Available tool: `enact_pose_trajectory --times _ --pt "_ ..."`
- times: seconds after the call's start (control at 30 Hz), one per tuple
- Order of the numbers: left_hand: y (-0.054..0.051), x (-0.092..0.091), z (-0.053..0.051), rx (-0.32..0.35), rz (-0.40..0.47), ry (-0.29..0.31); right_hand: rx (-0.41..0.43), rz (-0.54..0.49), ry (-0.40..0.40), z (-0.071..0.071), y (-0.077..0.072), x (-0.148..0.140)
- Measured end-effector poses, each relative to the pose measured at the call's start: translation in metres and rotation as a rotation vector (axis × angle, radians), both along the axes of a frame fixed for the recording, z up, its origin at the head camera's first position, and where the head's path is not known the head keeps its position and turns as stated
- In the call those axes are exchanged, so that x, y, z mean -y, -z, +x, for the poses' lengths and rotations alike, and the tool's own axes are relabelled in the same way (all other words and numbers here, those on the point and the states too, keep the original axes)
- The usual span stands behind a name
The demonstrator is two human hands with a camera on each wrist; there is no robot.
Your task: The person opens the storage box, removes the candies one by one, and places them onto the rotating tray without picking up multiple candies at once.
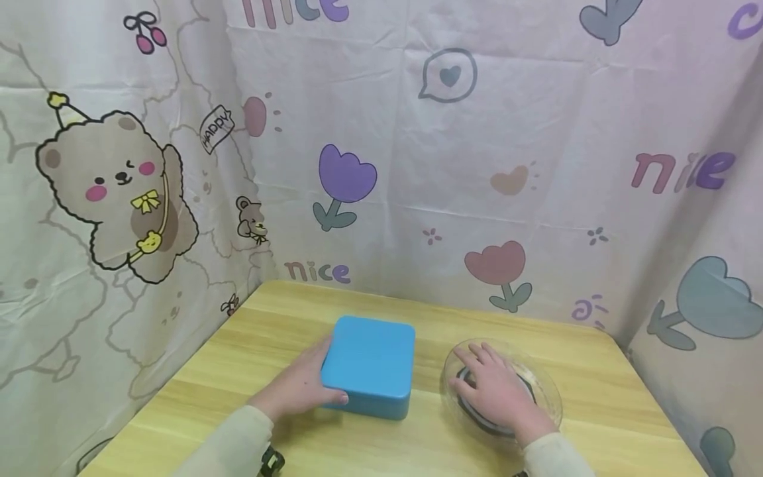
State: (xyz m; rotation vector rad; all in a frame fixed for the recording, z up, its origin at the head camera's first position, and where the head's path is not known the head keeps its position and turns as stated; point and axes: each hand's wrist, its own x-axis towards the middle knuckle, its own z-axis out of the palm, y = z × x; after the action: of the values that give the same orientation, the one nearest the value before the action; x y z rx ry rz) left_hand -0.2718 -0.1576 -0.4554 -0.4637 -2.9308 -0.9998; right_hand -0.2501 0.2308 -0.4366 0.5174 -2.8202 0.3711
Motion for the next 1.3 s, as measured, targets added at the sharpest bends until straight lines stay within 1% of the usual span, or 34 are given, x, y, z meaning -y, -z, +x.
enact_pose_trajectory --times 0.13,0.27,0.4,0.5,0.6,0.7,0.83,0.93,1.1,1.2,1.3 --pt "0.005 0.005 -0.004 0.065 0.091 0.039 0.001 0.002 -0.005 -0.003 0.0 0.001" --pt "0.012 0.01 -0.006 0.1 0.128 0.071 0.02 0.003 -0.02 -0.005 -0.001 0.005" --pt "0.016 0.014 -0.004 0.137 0.146 0.061 0.057 0.003 -0.025 -0.006 -0.003 0.011" --pt "0.016 0.015 -0.002 0.14 0.16 0.057 0.066 0.004 -0.027 -0.007 -0.007 0.016" --pt "0.015 0.014 -0.001 0.135 0.161 0.073 0.055 0.009 -0.036 -0.009 -0.011 0.02" --pt "0.015 0.015 0.0 0.135 0.16 0.084 0.053 0.016 -0.045 -0.011 -0.011 0.026" --pt "0.016 0.016 0.0 0.136 0.157 0.085 0.067 0.001 -0.062 -0.017 -0.012 0.039" --pt "0.015 0.017 0.0 0.126 0.135 0.073 0.065 -0.015 -0.089 -0.023 -0.014 0.053" --pt "0.014 0.021 -0.001 0.115 0.125 0.047 0.06 0.003 -0.152 -0.032 -0.019 0.084" --pt "0.014 0.02 -0.002 0.125 0.133 0.057 0.079 0.018 -0.173 -0.035 -0.023 0.099" --pt "0.015 0.016 -0.001 0.135 0.145 0.069 0.09 0.045 -0.177 -0.038 -0.025 0.11"
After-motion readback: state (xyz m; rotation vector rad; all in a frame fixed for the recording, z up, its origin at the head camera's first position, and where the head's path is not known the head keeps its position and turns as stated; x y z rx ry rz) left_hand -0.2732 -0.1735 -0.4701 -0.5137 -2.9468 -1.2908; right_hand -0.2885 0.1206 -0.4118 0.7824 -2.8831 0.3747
